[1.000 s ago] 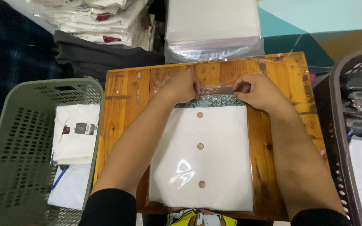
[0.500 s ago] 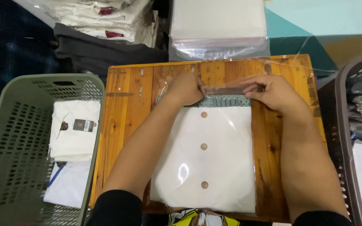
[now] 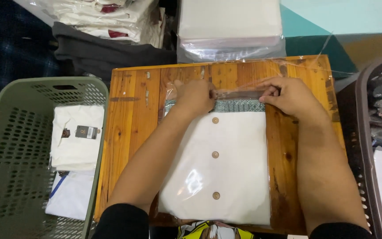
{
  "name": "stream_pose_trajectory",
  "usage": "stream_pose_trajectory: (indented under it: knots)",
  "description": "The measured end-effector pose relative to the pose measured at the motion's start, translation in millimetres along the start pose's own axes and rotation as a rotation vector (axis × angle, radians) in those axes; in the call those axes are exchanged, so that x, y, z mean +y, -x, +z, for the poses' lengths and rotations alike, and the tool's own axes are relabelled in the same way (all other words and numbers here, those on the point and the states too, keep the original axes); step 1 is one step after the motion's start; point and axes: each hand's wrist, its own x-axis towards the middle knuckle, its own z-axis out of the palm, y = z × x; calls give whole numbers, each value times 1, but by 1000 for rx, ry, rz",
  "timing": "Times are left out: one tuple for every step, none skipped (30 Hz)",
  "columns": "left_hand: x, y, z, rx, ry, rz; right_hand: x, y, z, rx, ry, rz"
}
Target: Folding white shirts and placing them into clear plastic bags for final packaging in a factory setting.
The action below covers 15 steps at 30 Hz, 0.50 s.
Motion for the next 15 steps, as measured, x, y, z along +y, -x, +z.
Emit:
stream_pose_trajectory:
  knots:
    - [1, 1, -3, -1, -1, 2, 3, -1, 1, 2, -1, 1]
    - [3, 3, -5, -4, 10, 8, 6, -3, 2, 10, 7, 5]
    - [4, 5, -8, -8, 23, 12, 9, -4, 3, 14, 15, 9]
    - [1, 1, -4, -9, 23, 12, 10, -5, 4, 14, 14, 10]
    - [-1, -3, 1, 3, -22, 10, 10, -7, 4, 31, 12, -12]
    - [-4, -6, 5, 15, -67, 8, 10, -8, 4, 49, 9, -33]
    - [-4, -6, 6, 16, -67, 7, 13, -9, 5, 49, 9, -34]
    - [-4, -6, 8, 22, -87, 8, 16, -10, 6, 56, 3, -35]
    - [-5, -6, 10, 27, -107, 9, 19, -11, 7, 63, -4, -36]
    - [-3, -6, 9, 28, -107, 10, 24, -12, 8, 64, -4, -36]
    - [-3, -5, 8, 40, -122, 27, 29, -13, 8, 64, 1, -38]
    - [-2, -4, 7, 52, -136, 43, 34, -14, 9, 64, 5, -41]
    - [0, -1, 5, 53, -137, 43, 36, -16, 9, 65, 4, -42]
    - [1, 3, 4, 71, -155, 60, 38, -17, 9, 72, 21, -61]
    - [4, 6, 3, 87, -173, 78, 41, -18, 9, 79, 39, -79]
